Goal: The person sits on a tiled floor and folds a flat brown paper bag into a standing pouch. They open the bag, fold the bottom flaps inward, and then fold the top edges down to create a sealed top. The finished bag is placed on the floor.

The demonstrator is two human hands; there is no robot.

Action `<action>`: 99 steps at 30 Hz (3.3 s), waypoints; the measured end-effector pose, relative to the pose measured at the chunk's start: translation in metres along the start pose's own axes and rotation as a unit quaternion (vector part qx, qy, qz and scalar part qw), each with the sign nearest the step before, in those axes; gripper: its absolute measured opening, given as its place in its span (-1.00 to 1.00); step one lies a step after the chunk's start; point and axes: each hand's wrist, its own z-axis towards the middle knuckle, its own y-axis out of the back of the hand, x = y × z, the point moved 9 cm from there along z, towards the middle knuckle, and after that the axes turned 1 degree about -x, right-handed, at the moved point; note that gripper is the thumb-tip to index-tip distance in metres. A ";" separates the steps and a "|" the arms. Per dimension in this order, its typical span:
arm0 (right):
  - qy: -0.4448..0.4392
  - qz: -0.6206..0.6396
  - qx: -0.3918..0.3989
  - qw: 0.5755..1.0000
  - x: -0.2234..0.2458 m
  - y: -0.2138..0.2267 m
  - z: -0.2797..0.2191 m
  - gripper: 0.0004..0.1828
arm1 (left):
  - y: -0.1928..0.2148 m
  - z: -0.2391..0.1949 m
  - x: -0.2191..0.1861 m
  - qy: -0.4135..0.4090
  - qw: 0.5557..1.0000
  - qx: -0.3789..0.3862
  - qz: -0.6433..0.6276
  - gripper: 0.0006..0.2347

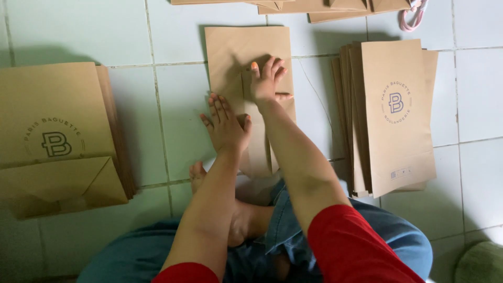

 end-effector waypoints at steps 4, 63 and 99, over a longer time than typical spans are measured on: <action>0.237 -0.057 0.066 0.968 -0.042 0.043 -0.076 -0.46 | 0.004 0.000 -0.003 -0.030 0.995 -0.096 -0.010 -0.19; 0.175 -0.069 -0.013 0.982 -0.069 0.102 -0.075 -0.37 | 0.045 0.061 0.013 -0.096 0.993 -0.004 0.063 -0.60; 0.152 -0.338 0.079 0.926 -0.023 0.072 -0.200 -0.38 | 0.015 -0.054 0.013 -0.189 0.979 -0.053 0.053 -0.49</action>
